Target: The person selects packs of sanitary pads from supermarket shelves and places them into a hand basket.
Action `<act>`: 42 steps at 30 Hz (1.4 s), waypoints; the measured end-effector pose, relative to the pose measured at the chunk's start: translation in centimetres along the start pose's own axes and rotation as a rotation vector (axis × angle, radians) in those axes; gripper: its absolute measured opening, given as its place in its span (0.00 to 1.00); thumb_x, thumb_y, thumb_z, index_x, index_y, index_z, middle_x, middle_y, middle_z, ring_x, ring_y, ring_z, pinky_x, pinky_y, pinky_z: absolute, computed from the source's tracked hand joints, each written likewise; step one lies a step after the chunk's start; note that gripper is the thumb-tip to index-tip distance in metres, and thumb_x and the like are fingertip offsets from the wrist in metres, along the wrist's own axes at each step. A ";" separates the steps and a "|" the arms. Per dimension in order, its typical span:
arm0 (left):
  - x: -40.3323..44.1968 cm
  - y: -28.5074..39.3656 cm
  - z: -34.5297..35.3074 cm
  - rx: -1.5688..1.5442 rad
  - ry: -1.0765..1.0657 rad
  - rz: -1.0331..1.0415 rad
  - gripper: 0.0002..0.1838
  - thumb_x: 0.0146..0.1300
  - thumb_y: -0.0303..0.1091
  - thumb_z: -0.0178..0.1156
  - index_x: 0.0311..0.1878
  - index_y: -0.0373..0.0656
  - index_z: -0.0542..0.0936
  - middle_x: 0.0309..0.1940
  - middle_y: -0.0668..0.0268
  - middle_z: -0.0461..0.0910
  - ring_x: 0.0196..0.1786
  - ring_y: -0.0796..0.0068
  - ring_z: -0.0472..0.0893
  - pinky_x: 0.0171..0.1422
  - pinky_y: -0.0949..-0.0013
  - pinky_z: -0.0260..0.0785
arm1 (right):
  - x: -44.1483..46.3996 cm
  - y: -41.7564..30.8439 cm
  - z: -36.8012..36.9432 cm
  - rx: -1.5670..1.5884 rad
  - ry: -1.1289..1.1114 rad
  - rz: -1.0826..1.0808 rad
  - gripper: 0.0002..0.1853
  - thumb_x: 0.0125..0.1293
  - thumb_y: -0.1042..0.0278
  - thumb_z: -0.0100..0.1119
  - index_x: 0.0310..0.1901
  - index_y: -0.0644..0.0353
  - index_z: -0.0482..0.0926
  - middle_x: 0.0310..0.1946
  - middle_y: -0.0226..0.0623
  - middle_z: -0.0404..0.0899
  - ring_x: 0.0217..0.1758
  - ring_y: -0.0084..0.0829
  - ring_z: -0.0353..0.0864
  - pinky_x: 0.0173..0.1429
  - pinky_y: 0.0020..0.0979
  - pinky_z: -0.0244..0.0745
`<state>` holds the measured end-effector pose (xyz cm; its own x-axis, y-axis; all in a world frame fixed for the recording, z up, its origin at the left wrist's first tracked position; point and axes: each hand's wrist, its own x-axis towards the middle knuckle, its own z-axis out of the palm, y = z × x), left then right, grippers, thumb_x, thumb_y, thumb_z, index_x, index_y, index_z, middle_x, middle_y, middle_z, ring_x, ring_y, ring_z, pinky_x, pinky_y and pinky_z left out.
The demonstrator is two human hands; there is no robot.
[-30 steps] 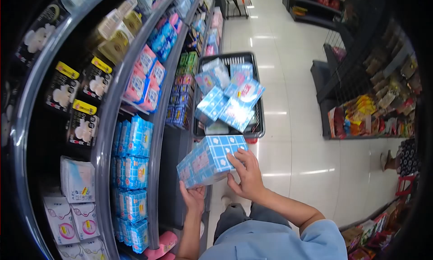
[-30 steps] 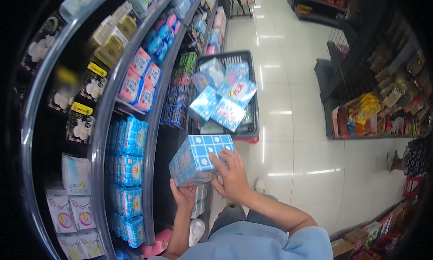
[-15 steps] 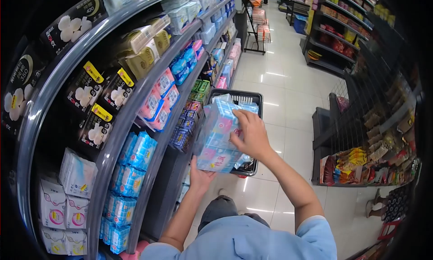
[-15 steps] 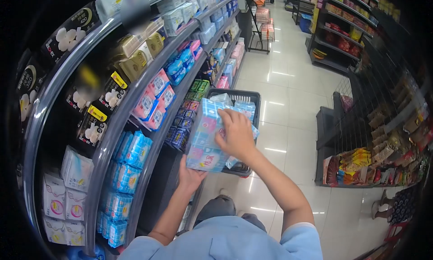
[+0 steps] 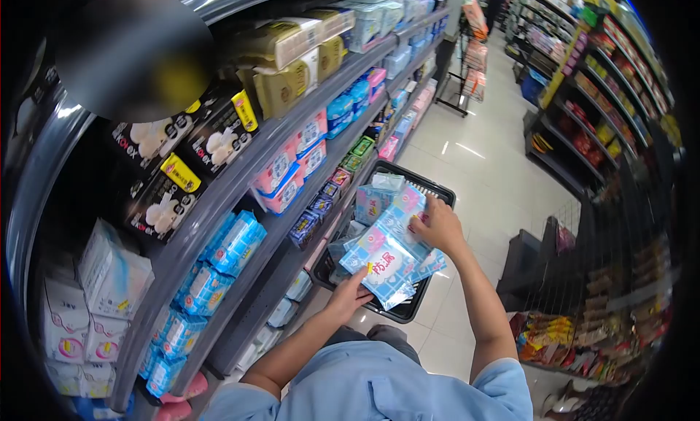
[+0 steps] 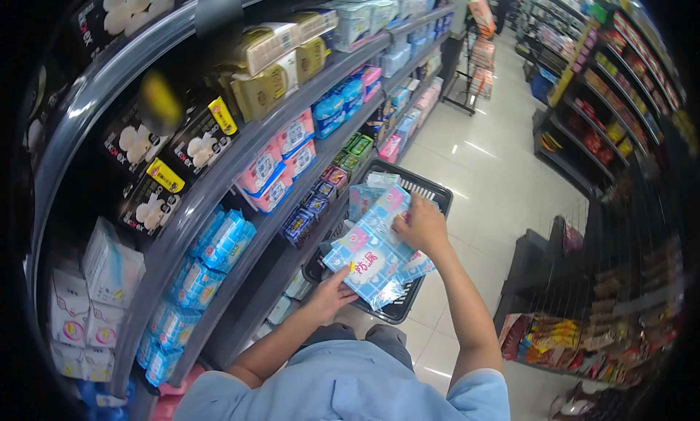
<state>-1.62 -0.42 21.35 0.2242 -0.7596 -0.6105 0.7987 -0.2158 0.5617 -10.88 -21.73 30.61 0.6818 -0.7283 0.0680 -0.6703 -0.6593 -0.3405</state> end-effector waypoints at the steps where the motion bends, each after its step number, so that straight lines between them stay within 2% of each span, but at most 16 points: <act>1: 0.1 -0.7 0.1 0.014 0.005 0.017 0.31 0.61 0.48 0.55 0.61 0.40 0.59 0.56 0.58 0.66 0.57 0.63 0.68 0.64 0.57 0.58 | 0.2 0.5 0.2 0.017 -0.005 -0.016 0.37 0.50 0.52 0.58 0.59 0.65 0.62 0.49 0.50 0.72 0.54 0.46 0.70 0.57 0.40 0.67; 5: 1.4 -2.6 0.8 0.051 0.139 0.067 0.33 0.58 0.53 0.56 0.61 0.43 0.61 0.55 0.62 0.68 0.58 0.67 0.67 0.63 0.61 0.54 | 1.2 2.5 0.2 0.100 -0.085 -0.096 0.38 0.49 0.52 0.60 0.59 0.66 0.63 0.49 0.53 0.72 0.53 0.47 0.72 0.57 0.39 0.67; 7: 1.5 -2.9 1.6 0.006 0.122 0.112 0.35 0.56 0.56 0.57 0.61 0.45 0.62 0.56 0.64 0.67 0.60 0.69 0.64 0.65 0.62 0.50 | 2.1 3.6 -0.3 0.145 -0.166 -0.155 0.38 0.49 0.53 0.61 0.58 0.67 0.63 0.49 0.54 0.72 0.53 0.47 0.72 0.56 0.38 0.68; 9: 0.8 -2.7 2.7 -0.055 0.107 0.191 0.36 0.56 0.57 0.57 0.62 0.46 0.62 0.57 0.65 0.67 0.60 0.70 0.64 0.65 0.62 0.50 | 3.1 3.9 -1.4 0.206 -0.306 -0.114 0.38 0.50 0.54 0.65 0.58 0.68 0.63 0.49 0.52 0.73 0.50 0.42 0.75 0.53 0.35 0.70; 12: 1.2 -3.7 2.9 -0.033 0.159 0.278 0.36 0.56 0.56 0.57 0.63 0.45 0.61 0.58 0.64 0.67 0.61 0.71 0.64 0.66 0.62 0.49 | 5.3 6.4 -0.1 0.548 -0.531 -0.121 0.34 0.54 0.57 0.63 0.58 0.66 0.62 0.48 0.48 0.72 0.47 0.38 0.75 0.51 0.34 0.70; 14: 1.6 -4.5 3.3 -0.091 0.217 0.321 0.38 0.56 0.56 0.58 0.63 0.43 0.61 0.57 0.62 0.69 0.59 0.70 0.67 0.64 0.64 0.55 | 5.9 6.1 -0.7 0.719 -0.711 -0.090 0.31 0.57 0.61 0.61 0.59 0.65 0.60 0.49 0.46 0.70 0.50 0.34 0.73 0.52 0.32 0.69; 16: 1.4 -4.6 4.0 -0.066 0.343 0.395 0.39 0.55 0.55 0.59 0.63 0.41 0.61 0.56 0.60 0.70 0.58 0.69 0.69 0.61 0.67 0.59 | 6.5 7.9 1.2 0.826 -0.714 -0.052 0.32 0.58 0.61 0.60 0.60 0.65 0.59 0.51 0.45 0.69 0.53 0.33 0.70 0.54 0.30 0.66; 17: 1.3 -4.7 4.4 -0.098 0.326 0.434 0.40 0.54 0.55 0.60 0.63 0.40 0.60 0.56 0.58 0.69 0.59 0.68 0.68 0.62 0.67 0.59 | 6.6 8.3 2.3 0.882 -0.718 -0.019 0.32 0.58 0.62 0.59 0.60 0.66 0.58 0.52 0.45 0.68 0.54 0.32 0.69 0.56 0.30 0.65; 19: 1.2 -5.2 4.9 -0.072 0.458 0.378 0.40 0.54 0.55 0.60 0.63 0.38 0.60 0.56 0.57 0.69 0.60 0.68 0.67 0.62 0.67 0.59 | 5.6 7.7 2.0 0.932 -0.754 0.080 0.33 0.59 0.61 0.57 0.62 0.67 0.56 0.54 0.44 0.67 0.56 0.31 0.68 0.60 0.29 0.61; 20: 1.0 -5.3 5.0 -0.086 0.432 0.413 0.40 0.54 0.55 0.60 0.63 0.38 0.60 0.56 0.57 0.69 0.60 0.68 0.68 0.62 0.67 0.60 | 6.5 9.4 3.7 0.922 -0.710 0.080 0.32 0.60 0.60 0.55 0.62 0.67 0.57 0.52 0.41 0.70 0.55 0.30 0.70 0.56 0.28 0.65; 25: 4.1 -6.9 3.5 -0.130 0.356 0.526 0.39 0.54 0.52 0.62 0.62 0.37 0.61 0.55 0.57 0.69 0.58 0.68 0.70 0.58 0.68 0.64 | 5.4 7.9 2.0 0.922 -0.783 0.019 0.28 0.60 0.58 0.55 0.58 0.65 0.65 0.51 0.39 0.72 0.55 0.30 0.69 0.60 0.29 0.60; 30: 4.5 -7.2 3.5 -0.232 0.367 0.456 0.38 0.53 0.49 0.64 0.61 0.36 0.61 0.54 0.56 0.70 0.55 0.68 0.72 0.57 0.68 0.66 | 5.1 8.3 2.4 0.958 -0.754 0.006 0.27 0.60 0.57 0.56 0.57 0.65 0.66 0.49 0.38 0.73 0.54 0.29 0.71 0.58 0.28 0.62; 34: 2.2 -6.5 5.1 -0.277 0.384 0.463 0.39 0.53 0.47 0.65 0.61 0.34 0.60 0.53 0.56 0.71 0.54 0.67 0.73 0.54 0.67 0.69 | 4.9 8.5 2.5 0.985 -0.751 -0.010 0.30 0.60 0.61 0.55 0.61 0.67 0.61 0.53 0.40 0.70 0.57 0.31 0.67 0.62 0.29 0.56; 37: 2.0 -6.8 5.5 -0.263 0.396 0.505 0.42 0.51 0.46 0.66 0.62 0.33 0.57 0.53 0.54 0.70 0.54 0.66 0.73 0.53 0.66 0.70 | 4.9 9.1 2.4 1.029 -0.732 -0.108 0.30 0.60 0.62 0.55 0.61 0.68 0.61 0.54 0.41 0.69 0.57 0.31 0.67 0.62 0.30 0.55; 40: -0.6 -6.5 6.6 -0.244 0.379 0.527 0.48 0.49 0.47 0.68 0.64 0.32 0.51 0.54 0.51 0.68 0.54 0.65 0.73 0.54 0.66 0.70 | 4.0 8.8 1.3 1.075 -0.712 -0.138 0.30 0.61 0.64 0.54 0.62 0.68 0.59 0.54 0.41 0.68 0.56 0.30 0.68 0.59 0.29 0.61; 42: -1.5 -6.4 6.9 -0.214 0.427 0.516 0.48 0.50 0.47 0.67 0.65 0.32 0.51 0.55 0.52 0.68 0.54 0.66 0.73 0.54 0.68 0.68 | 3.0 8.7 0.5 1.136 -0.698 -0.168 0.30 0.62 0.65 0.53 0.62 0.68 0.57 0.54 0.42 0.68 0.55 0.30 0.68 0.58 0.29 0.62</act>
<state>-10.94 -2.16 22.54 0.7689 -0.4154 -0.4861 0.6138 0.2662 0.7433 -14.47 -29.55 27.34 0.9649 -0.1835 -0.1879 -0.1844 0.0359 -0.9822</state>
